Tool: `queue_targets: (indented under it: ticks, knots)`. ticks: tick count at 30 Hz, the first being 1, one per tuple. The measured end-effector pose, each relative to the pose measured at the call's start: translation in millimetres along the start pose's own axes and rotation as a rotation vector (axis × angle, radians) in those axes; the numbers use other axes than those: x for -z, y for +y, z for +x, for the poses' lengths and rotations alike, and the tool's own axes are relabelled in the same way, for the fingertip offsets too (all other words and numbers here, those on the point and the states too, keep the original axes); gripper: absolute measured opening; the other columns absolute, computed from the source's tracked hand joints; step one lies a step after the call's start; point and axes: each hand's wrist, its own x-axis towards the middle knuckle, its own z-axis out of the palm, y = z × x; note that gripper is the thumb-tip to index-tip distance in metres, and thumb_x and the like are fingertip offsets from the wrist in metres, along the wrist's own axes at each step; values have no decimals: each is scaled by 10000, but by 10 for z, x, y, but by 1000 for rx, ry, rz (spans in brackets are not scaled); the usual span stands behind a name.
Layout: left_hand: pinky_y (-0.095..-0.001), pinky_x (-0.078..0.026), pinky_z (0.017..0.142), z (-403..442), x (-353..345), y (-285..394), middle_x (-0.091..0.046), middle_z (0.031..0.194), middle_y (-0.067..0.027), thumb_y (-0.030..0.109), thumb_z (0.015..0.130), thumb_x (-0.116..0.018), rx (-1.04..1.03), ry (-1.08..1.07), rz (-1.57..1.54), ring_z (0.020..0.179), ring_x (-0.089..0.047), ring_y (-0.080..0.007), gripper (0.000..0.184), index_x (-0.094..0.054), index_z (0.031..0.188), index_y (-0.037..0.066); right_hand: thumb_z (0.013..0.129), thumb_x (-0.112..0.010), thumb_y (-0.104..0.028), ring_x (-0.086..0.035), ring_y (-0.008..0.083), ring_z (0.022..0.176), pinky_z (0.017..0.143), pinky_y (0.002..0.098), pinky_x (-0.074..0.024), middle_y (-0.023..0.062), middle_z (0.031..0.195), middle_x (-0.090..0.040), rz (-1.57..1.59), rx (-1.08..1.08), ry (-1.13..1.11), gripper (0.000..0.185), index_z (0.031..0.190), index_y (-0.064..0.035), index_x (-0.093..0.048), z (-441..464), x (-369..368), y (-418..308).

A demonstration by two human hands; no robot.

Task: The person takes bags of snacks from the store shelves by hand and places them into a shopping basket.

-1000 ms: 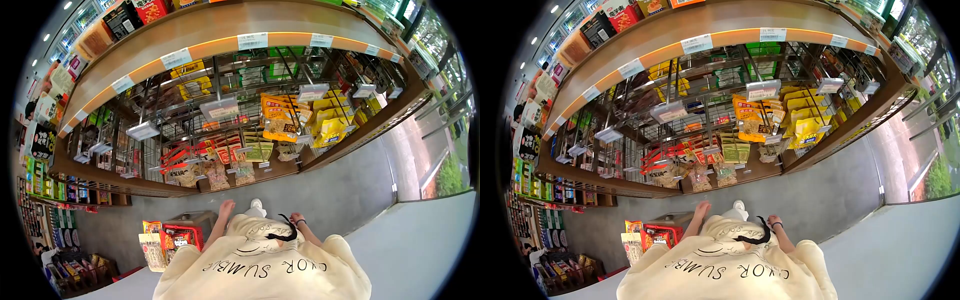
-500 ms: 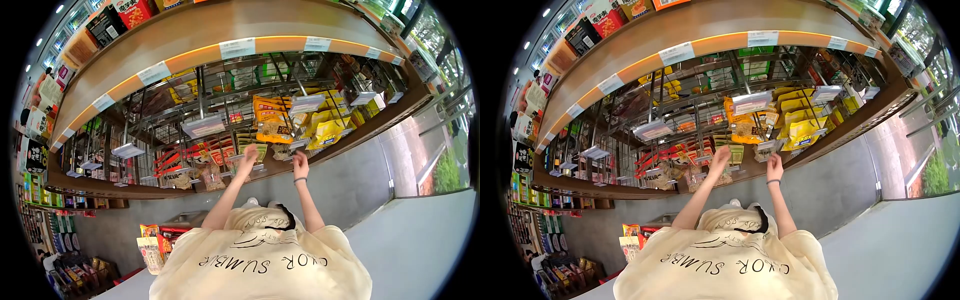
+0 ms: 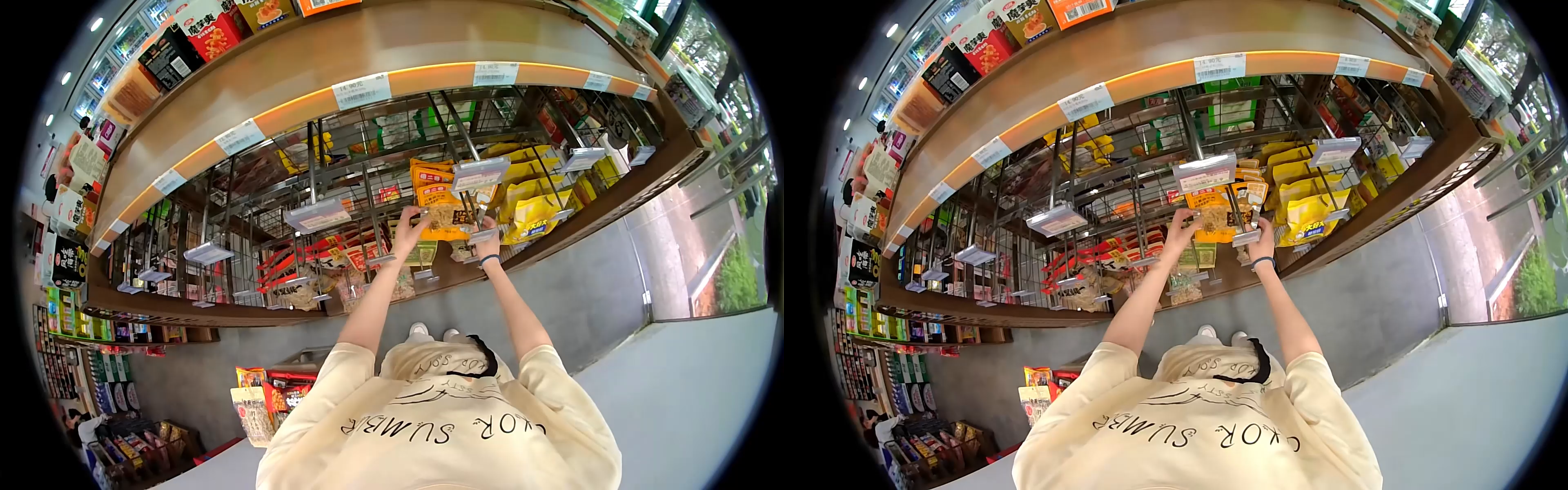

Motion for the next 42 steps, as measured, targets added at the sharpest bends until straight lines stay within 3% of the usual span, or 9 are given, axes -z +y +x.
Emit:
queue_targets:
  ticks: [7,9,11,13,15,24,33,35,42]
  knots:
    - [-243,-340,773,-212,-39,-40,-518,919,-40,321,750,-566,49,-64,-194,895,-479,-132,395,-454,1008,44,733,-557,-161,-533,158,753,667,256,-421,116,846,-546,-104,-207,-175,257,933,-18,-480,-169,199,-8]
    - [-241,-343,770,-299,-38,-12,-530,896,-39,317,747,-572,163,-65,-159,887,-476,-114,387,-469,996,39,736,-556,-276,-538,187,745,676,274,-422,120,862,-557,-26,-255,-178,308,886,-11,-511,-264,190,76]
    - [-225,-355,741,-377,-45,-42,-544,867,-36,291,759,-563,185,-56,-157,861,-482,-97,332,-500,959,33,743,-556,-352,-412,130,576,548,262,-370,73,629,-485,-170,-142,-137,377,765,16,-476,-345,150,329]
    - [-211,-364,710,-426,-33,-141,-549,841,-33,274,773,-548,101,-127,-140,821,-492,-91,293,-519,919,22,735,-559,-380,-330,118,550,514,262,-340,49,578,-430,-118,-167,-130,414,718,22,-462,-392,213,138]
    - [-199,-367,690,-513,-63,-143,-550,805,-26,260,782,-538,89,-88,-187,793,-496,-80,256,-532,869,19,715,-540,-442,-543,215,689,649,297,-408,116,760,-591,-183,-280,-291,452,866,-16,-551,-435,329,-120]
    - [-190,-356,709,-852,-227,46,-554,858,5,249,761,-564,185,-10,-281,790,-480,-57,310,-520,988,41,746,-582,-246,-416,31,552,508,208,-367,-9,588,-543,198,-193,-118,256,737,9,-590,-782,467,-407]
    - [-172,-370,656,-1165,-321,167,-556,836,9,206,758,-572,150,84,-386,744,-486,-41,298,-540,983,12,757,-580,-221,-358,19,537,465,182,-304,-56,571,-466,195,-232,-123,257,635,4,-555,-1053,677,-669]
    - [-177,-367,659,-1284,-336,213,-559,835,10,203,758,-570,263,103,-306,738,-485,-39,280,-554,961,10,744,-590,-240,-413,21,570,519,200,-373,-20,599,-541,192,-309,-190,250,754,9,-600,-1146,740,-587]
    - [-171,-367,627,-1618,-429,240,-565,788,21,183,752,-580,273,104,-364,694,-475,-23,224,-578,901,16,753,-582,-198,-417,19,567,506,187,-370,-27,622,-544,263,-373,-205,225,745,25,-603,-1449,936,-590]
